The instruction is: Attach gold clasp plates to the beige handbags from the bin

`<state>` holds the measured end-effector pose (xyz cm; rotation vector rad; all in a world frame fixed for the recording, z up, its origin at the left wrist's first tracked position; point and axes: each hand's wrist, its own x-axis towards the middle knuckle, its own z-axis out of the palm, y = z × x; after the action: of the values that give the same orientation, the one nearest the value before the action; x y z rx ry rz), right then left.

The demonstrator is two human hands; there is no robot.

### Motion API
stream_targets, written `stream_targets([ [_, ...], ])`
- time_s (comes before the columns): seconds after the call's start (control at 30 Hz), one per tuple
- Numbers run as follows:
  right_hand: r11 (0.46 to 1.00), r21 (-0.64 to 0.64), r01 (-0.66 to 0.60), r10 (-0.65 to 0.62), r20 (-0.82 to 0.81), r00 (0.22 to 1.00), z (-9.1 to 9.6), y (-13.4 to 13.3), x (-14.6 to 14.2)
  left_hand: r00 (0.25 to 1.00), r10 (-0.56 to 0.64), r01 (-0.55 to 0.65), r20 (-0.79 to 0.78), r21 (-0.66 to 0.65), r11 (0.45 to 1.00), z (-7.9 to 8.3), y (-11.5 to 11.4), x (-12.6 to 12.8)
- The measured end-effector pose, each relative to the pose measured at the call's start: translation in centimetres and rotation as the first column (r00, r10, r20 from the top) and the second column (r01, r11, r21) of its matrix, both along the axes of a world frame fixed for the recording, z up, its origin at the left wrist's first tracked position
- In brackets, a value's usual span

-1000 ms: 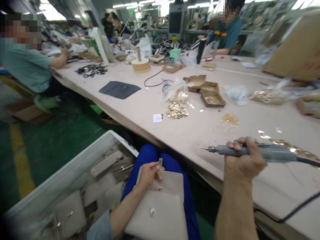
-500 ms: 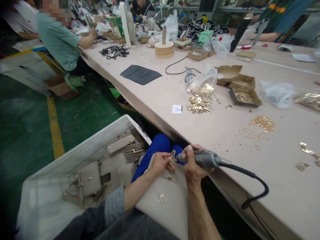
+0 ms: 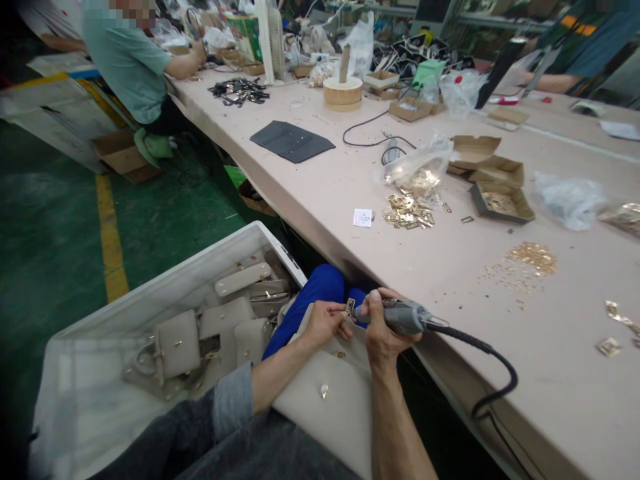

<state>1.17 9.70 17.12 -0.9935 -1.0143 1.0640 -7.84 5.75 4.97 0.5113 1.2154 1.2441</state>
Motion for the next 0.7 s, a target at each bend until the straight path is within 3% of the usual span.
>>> stream_targets([
  [0.13,0.992,0.125,0.010,-0.021,0.091,0.996,-0.4,0.2,-0.3,1.000,-0.004,0.004,0.002,0.009,1.000,0.1,0.0,0.0],
  [0.7,0.980,0.196,-0.019,-0.030,0.246,0.969,-1.7,0.0,-0.6,0.999,-0.008,0.007,-0.038,-0.004,1.000,1.0,-0.1,-0.2],
])
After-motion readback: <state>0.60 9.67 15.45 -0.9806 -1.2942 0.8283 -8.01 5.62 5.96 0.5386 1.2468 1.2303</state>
